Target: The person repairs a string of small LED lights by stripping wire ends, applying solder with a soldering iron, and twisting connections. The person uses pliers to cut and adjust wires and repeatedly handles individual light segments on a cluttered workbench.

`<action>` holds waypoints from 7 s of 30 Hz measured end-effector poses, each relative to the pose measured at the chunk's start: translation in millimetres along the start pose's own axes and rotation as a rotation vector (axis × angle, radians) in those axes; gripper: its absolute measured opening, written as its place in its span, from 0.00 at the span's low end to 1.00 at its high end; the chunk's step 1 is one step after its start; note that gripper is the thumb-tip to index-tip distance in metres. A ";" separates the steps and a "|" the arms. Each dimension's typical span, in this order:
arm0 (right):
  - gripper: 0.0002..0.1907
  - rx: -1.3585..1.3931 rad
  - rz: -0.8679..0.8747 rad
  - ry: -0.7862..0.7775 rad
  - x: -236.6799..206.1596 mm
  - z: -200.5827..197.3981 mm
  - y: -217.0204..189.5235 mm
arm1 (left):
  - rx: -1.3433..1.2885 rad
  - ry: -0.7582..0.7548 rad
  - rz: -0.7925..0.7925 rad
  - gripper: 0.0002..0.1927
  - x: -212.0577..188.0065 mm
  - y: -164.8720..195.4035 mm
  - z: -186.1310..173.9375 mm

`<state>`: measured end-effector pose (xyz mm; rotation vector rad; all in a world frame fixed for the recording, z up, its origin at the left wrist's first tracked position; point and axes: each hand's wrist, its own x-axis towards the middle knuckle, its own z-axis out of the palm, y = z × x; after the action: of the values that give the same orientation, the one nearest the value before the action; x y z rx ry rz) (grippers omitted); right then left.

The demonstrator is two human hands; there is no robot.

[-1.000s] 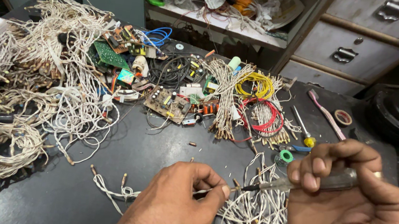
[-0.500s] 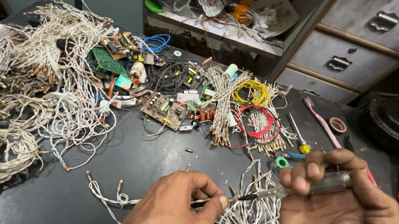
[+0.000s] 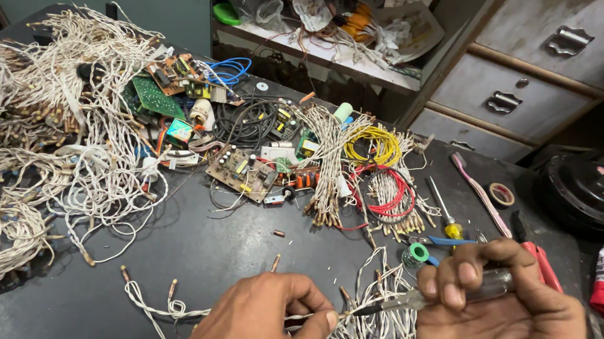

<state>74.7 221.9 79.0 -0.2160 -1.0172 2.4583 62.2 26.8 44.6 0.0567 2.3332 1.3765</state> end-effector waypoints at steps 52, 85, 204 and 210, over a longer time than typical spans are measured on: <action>0.12 0.025 -0.065 -0.182 -9.1 -3.2 2.0 | 0.065 0.041 0.038 0.12 -3.6 -3.0 2.6; 0.13 0.010 -0.029 -0.260 -6.7 -6.8 -2.9 | 0.082 0.045 -0.066 0.14 -2.4 1.4 -1.6; 0.12 0.035 -0.035 -0.261 -16.5 -11.1 -2.0 | 0.079 0.016 -0.033 0.16 -4.0 -3.1 -0.2; 0.12 0.067 -0.039 -0.383 -14.1 -18.6 -2.2 | 0.056 -0.003 -0.029 0.15 -4.8 -1.3 0.5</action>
<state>93.7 228.2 66.8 0.3062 -1.0737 2.5482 67.0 25.4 44.9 0.0413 2.3607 1.2967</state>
